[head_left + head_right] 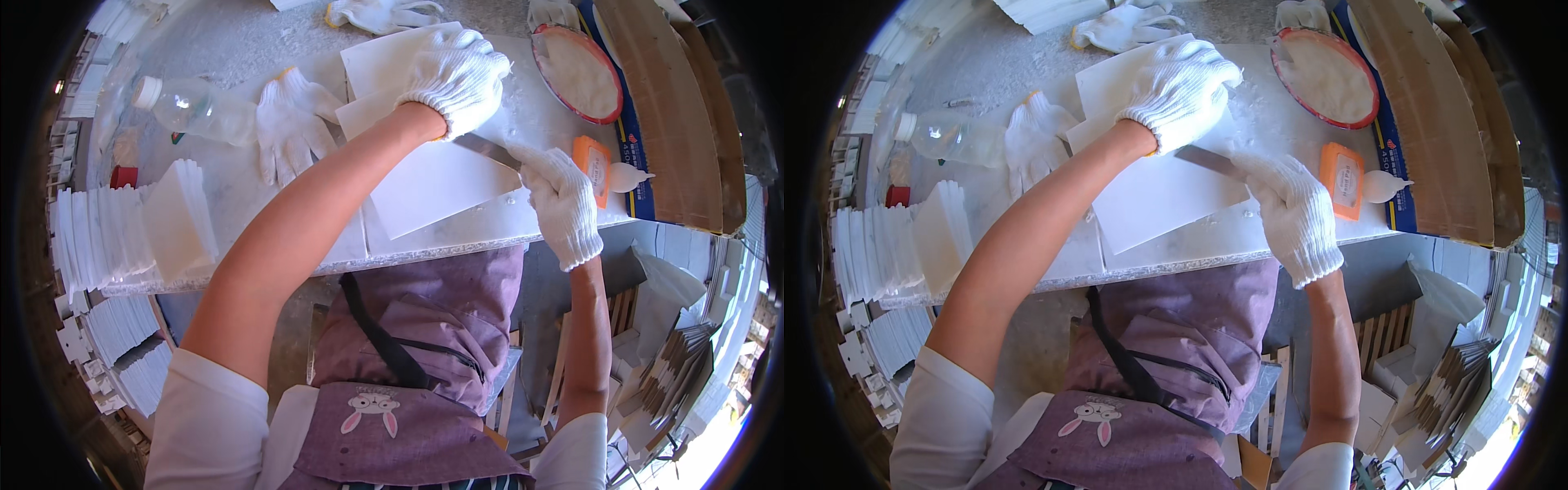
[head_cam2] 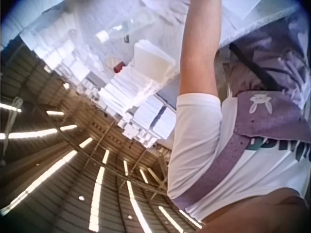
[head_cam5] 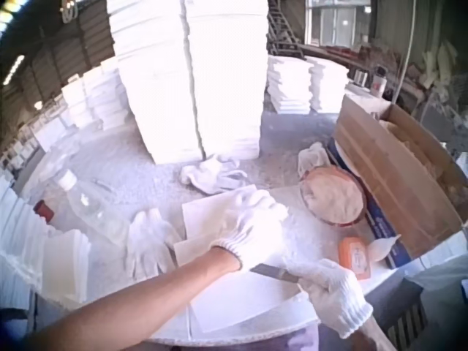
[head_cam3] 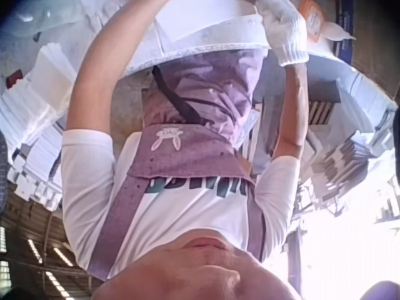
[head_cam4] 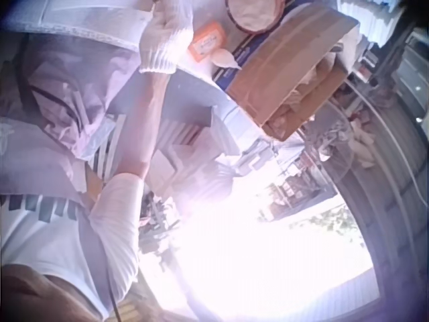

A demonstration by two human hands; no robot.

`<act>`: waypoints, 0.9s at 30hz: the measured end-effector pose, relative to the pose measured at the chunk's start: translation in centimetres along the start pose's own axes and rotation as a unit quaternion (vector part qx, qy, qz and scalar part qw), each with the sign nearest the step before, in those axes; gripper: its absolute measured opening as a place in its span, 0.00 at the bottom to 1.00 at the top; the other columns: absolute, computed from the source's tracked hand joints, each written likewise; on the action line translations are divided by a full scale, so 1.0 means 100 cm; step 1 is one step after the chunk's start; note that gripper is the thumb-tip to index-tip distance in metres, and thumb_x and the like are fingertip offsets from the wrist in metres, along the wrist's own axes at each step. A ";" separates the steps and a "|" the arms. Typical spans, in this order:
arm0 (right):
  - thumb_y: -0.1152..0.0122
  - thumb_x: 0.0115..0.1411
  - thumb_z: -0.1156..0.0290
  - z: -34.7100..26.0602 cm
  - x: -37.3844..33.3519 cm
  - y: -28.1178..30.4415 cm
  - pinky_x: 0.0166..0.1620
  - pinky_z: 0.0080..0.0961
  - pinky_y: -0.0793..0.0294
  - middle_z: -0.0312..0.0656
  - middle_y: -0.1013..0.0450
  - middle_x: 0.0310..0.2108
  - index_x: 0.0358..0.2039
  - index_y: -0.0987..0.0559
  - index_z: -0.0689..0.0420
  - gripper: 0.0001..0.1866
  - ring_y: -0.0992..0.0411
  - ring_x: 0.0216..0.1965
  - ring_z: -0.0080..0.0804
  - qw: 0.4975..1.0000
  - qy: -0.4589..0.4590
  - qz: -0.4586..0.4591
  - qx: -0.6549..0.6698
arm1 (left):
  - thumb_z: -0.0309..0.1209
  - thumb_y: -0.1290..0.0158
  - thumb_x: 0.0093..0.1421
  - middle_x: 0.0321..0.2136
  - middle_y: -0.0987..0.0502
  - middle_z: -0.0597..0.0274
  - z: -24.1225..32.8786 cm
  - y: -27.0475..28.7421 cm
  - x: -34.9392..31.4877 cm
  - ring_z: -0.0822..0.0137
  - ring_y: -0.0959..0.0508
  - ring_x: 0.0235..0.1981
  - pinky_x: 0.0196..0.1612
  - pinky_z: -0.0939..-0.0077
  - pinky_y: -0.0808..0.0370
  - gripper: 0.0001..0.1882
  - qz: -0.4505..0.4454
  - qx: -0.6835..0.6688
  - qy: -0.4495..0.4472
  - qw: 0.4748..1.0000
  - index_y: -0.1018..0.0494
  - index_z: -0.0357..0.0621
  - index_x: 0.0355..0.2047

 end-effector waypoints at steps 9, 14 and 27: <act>0.48 0.60 0.79 0.004 0.003 0.002 0.28 0.21 0.33 0.37 0.32 0.26 0.45 0.21 0.59 0.14 0.35 0.24 0.22 0.997 0.074 -0.014 -0.028 | 0.32 0.51 0.56 0.34 0.24 0.62 0.001 -0.003 0.001 0.58 0.28 0.45 0.51 0.60 0.33 0.07 -0.016 0.015 -0.017 1.000 0.24 0.52 0.32; 0.48 0.60 0.81 0.001 -0.008 0.000 0.27 0.21 0.33 0.37 0.32 0.25 0.45 0.20 0.58 0.14 0.34 0.23 0.23 0.998 0.053 0.009 -0.019 | 0.30 0.51 0.53 0.31 0.24 0.62 0.000 -0.001 0.001 0.58 0.28 0.43 0.48 0.60 0.33 0.07 0.009 0.006 -0.018 1.000 0.24 0.51 0.31; 0.50 0.57 0.82 0.004 -0.034 -0.009 0.31 0.21 0.32 0.38 0.30 0.26 0.46 0.20 0.58 0.17 0.33 0.26 0.24 0.998 0.024 0.053 -0.019 | 0.31 0.51 0.54 0.32 0.24 0.62 0.001 -0.004 0.001 0.58 0.28 0.44 0.50 0.59 0.34 0.08 0.005 0.001 -0.010 1.000 0.24 0.52 0.33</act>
Point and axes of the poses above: each hand's wrist, its own x-axis towards the middle knuckle, its own y-axis out of the back of the hand, z = x × y, the point moved 5 cm from there along x, towards the middle knuckle
